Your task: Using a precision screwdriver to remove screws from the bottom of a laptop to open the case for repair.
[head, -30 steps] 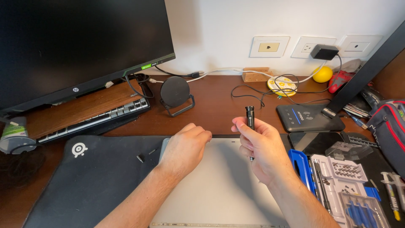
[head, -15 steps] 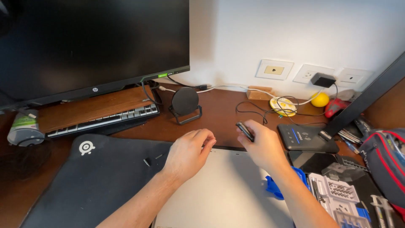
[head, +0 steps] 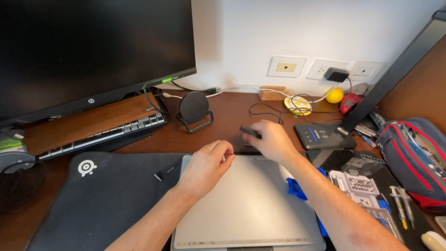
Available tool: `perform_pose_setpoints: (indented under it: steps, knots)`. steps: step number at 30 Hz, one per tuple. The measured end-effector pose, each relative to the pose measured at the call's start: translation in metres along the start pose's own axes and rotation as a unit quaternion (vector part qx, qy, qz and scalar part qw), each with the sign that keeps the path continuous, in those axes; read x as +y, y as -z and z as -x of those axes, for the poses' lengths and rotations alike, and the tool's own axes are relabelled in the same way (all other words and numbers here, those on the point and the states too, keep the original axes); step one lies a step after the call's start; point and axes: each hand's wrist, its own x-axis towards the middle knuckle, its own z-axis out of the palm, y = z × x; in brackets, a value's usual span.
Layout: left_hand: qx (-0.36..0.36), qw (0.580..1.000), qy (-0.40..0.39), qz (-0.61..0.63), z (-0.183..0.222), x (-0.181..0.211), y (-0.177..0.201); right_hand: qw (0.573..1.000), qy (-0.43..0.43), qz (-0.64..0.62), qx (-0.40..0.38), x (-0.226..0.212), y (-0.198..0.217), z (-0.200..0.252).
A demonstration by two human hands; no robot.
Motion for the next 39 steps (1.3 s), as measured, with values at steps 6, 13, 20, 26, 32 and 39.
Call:
perform_pose_setpoints:
  steps: [6,13,20,26,32,39]
  knots:
    - [0.003,0.988,0.043,0.152,0.003,0.014,-0.007,0.911,-0.065,-0.397,0.095,-0.023,0.020,0.053]
    - [0.035,0.971,0.052,0.232,0.001,0.019,-0.010,0.882,0.039,-0.456,0.111,-0.002,0.002,0.066]
    - [0.042,0.976,0.047,0.209,0.000,0.020,-0.002,0.908,0.074,-0.383,0.155,-0.012,0.012,0.078]
    - [0.043,0.977,0.045,0.202,0.002,0.022,0.001,0.909,0.100,-0.373,0.159,-0.017,0.014,0.082]
    - [0.024,0.977,0.051,0.208,0.003,0.027,0.013,0.903,0.120,-0.385,0.149,-0.015,0.010,0.080]
    - [0.005,0.973,0.082,0.214,0.002,0.023,0.022,0.887,0.100,-0.442,0.089,-0.010,0.011,0.078]
